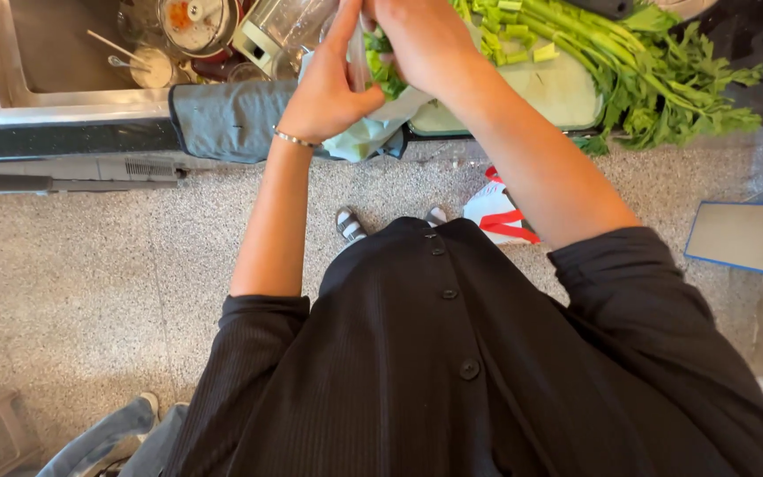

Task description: Wash celery in a kitchen sink, cut it on a cutting board using a knife, and place the cut pieces into a plastic bag.

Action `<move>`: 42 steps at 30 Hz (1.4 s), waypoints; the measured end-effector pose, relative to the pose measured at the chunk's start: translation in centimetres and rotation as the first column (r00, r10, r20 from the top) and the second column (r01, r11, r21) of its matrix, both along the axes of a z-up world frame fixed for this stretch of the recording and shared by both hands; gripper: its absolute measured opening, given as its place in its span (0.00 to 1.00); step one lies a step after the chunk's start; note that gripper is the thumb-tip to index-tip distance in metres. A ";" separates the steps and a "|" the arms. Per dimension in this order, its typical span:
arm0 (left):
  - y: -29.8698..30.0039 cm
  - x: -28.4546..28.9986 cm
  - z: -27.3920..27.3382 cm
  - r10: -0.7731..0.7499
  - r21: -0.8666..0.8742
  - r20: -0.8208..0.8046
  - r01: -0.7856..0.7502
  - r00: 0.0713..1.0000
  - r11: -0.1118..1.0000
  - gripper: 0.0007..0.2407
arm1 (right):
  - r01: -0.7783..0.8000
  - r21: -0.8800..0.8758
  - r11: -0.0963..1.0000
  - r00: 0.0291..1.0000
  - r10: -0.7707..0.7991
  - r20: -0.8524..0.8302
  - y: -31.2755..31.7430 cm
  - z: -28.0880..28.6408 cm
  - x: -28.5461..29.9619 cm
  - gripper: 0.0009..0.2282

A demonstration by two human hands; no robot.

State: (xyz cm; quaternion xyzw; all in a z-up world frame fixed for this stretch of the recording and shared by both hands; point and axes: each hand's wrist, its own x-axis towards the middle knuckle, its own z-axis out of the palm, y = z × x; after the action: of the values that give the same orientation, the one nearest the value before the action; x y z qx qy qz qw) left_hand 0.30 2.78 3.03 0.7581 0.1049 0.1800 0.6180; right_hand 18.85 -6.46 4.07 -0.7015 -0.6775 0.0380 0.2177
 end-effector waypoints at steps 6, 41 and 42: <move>0.0 0.5 -0.5 0.141 0.253 0.216 -0.195 0.966 0.947 0.29 | -0.133 -0.075 0.988 0.987 0.125 -0.101 0.4 -4.3 1.0 0.18; -1.5 1.7 -1.1 0.403 0.574 0.049 -0.356 0.914 0.737 0.08 | 0.521 0.308 0.796 0.681 -0.170 -0.712 -13.5 -11.0 10.2 0.06; -1.3 1.9 -1.0 0.361 0.608 0.077 -0.331 0.929 0.722 0.09 | 0.542 0.229 0.808 0.786 -0.392 -0.478 -14.6 -11.2 9.8 0.11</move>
State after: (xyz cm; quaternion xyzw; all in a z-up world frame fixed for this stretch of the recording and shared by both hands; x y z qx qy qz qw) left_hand 2.22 1.47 1.98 0.8873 0.1951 0.2985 0.2925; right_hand 28.63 -21.03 -7.11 -0.7741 -0.4135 0.0049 0.4794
